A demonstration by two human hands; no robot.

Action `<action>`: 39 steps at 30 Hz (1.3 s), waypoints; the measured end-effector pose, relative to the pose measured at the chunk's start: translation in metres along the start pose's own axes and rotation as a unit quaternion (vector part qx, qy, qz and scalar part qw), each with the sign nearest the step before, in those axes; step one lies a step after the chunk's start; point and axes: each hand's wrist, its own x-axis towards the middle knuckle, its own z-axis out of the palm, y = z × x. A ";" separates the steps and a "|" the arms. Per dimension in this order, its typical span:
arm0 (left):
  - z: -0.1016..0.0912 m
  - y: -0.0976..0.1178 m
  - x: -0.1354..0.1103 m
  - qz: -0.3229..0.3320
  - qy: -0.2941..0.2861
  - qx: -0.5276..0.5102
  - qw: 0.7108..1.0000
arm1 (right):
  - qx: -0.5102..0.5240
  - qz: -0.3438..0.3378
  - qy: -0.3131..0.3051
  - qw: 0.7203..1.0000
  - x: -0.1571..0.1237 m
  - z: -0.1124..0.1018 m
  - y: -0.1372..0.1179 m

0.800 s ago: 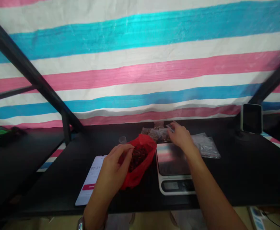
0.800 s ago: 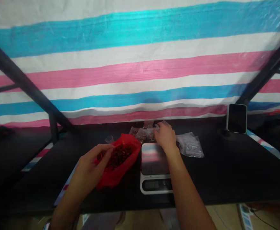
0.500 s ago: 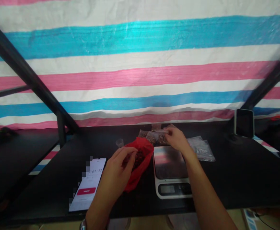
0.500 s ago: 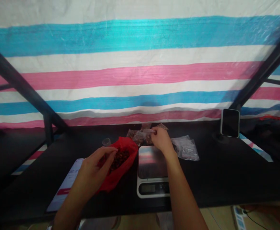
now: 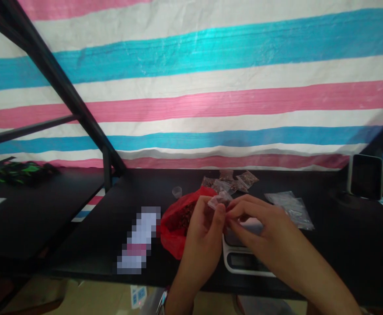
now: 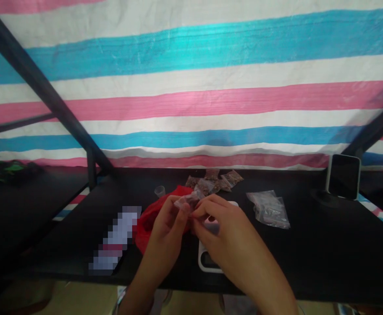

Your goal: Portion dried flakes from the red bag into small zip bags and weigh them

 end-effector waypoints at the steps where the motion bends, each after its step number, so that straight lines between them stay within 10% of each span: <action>1: -0.001 0.000 0.001 0.001 0.005 -0.003 1.000 | -0.017 0.001 0.002 1.000 0.000 0.003 0.000; 14: -0.008 0.006 0.006 -0.009 0.046 0.033 0.998 | -0.096 0.013 0.079 0.992 0.012 0.014 0.010; 26: -0.008 0.018 0.005 0.012 0.049 0.086 0.995 | 0.181 0.120 0.038 0.975 0.007 0.011 -0.003; 34: -0.004 0.029 -0.005 0.060 0.030 0.250 0.966 | 0.089 0.107 0.272 0.952 0.004 0.021 0.000; 39: -0.011 0.035 -0.005 0.070 0.014 0.232 0.970 | 0.149 0.093 0.185 0.967 0.005 0.017 0.021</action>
